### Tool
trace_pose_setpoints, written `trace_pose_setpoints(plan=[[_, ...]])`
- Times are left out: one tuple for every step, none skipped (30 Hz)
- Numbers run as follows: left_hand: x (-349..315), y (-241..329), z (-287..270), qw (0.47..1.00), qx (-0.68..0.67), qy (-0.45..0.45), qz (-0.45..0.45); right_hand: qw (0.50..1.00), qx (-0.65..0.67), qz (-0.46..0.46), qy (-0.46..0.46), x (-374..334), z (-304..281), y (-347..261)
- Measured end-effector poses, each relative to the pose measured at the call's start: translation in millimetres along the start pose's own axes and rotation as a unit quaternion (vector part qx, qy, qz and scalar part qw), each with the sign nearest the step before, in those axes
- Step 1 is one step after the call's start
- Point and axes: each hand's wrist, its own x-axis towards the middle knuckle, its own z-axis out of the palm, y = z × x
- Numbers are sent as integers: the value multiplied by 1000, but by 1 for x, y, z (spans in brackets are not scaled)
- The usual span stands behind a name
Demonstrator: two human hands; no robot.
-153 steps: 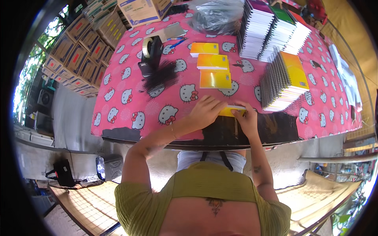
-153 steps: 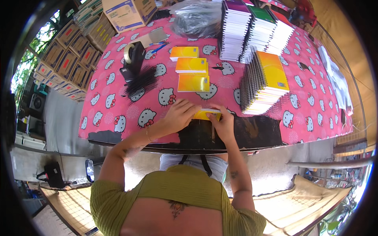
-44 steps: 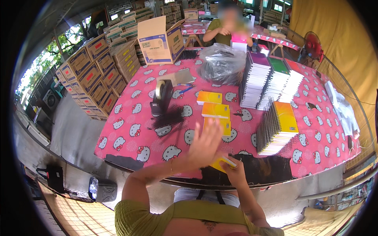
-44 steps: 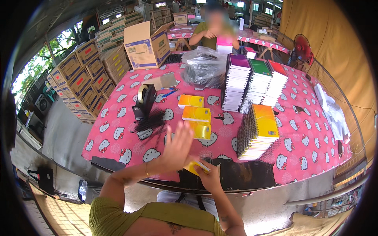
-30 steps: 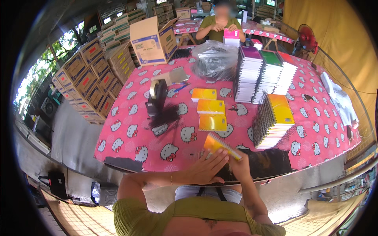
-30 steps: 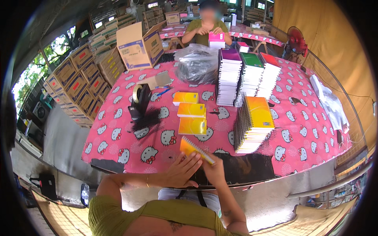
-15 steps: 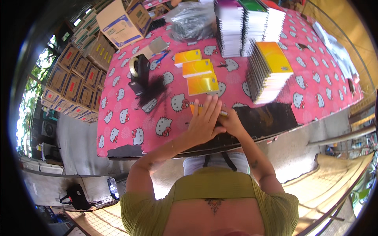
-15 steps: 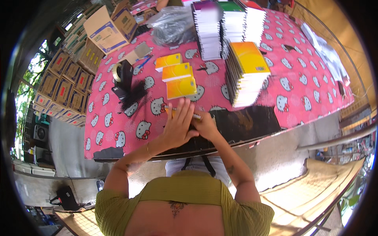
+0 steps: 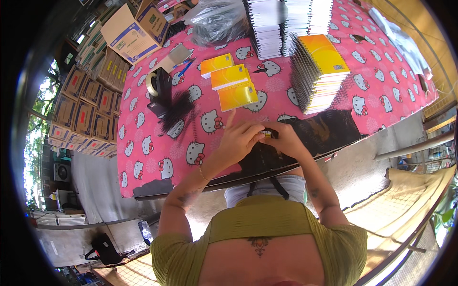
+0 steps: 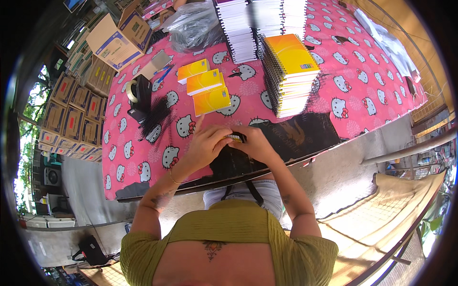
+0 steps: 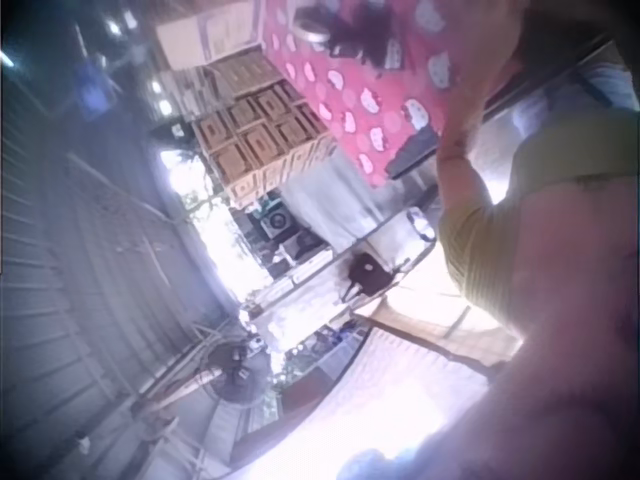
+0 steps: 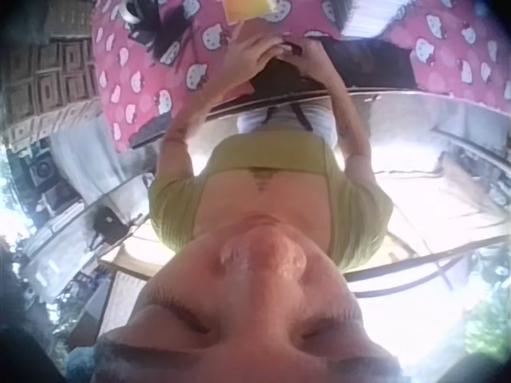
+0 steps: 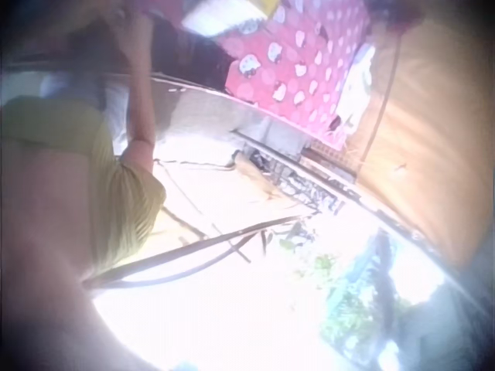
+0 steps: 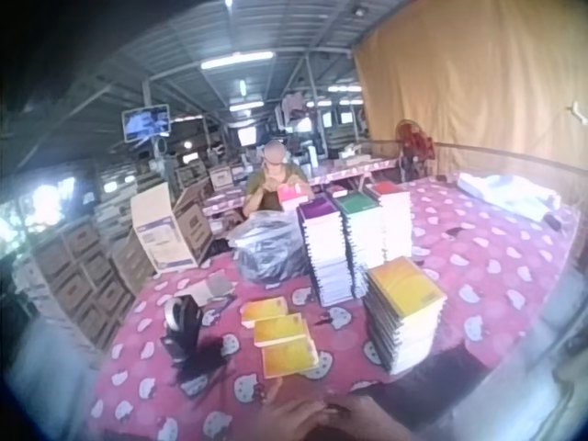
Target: The person tapes the spine of small yellow notebooks and stacks them in a pile.
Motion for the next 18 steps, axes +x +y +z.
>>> trace_pose_setpoints(plan=[[-1,0,1,1000,5,1,-1,1000,-10,2,0,-3,-10,-7],[-3,0,1,1000,10,1,-2,1000,-13,13,-13,-5,-18,-11],[-3,0,3,1000,13,3,-1,999,-19,24,-25,-6,-28,-15],[-3,1,3,1000,10,2,-2,998,-25,36,-37,-6,-34,-18],[-4,1,3,1000,7,1,-4,999,10,23,-30,-5,-35,-21],[-1,0,1,1000,5,1,-2,999,7,16,-36,-4,-37,-20],[0,0,1,1000,10,-3,2,999,3,8,-42,-3,-38,-18],[-2,2,2,1000,15,-6,6,999,-1,1,-49,-2,-39,-16],[-2,2,1,1000,24,-7,10,998,-17,-39,-55,1,-40,-15],[-3,1,1,1000,19,-8,4,994,-33,-79,-62,3,-40,-15],[-4,0,1,1000,14,-10,-1,989,-49,-119,-69,5,-40,-15],[-3,1,-1,1000,8,-13,-6,989,-53,-121,-69,7,-39,-15],[-3,3,-4,999,19,-27,-13,988,-56,-123,-68,7,-36,-16],[-4,5,-8,999,29,-41,-19,988,-60,-124,-67,8,-34,-17],[-4,7,-12,997,41,-55,-28,989,-57,-120,-66,9,-27,-21],[-4,9,-11,998,31,-43,-21,990,-76,-112,-30,8,-22,-23],[-4,11,-10,999,22,-32,-14,990,-96,-105,6,6,-16,-22],[-2,12,-10,1000,12,-21,-9,988,-113,-95,41,4,-12,-22]])
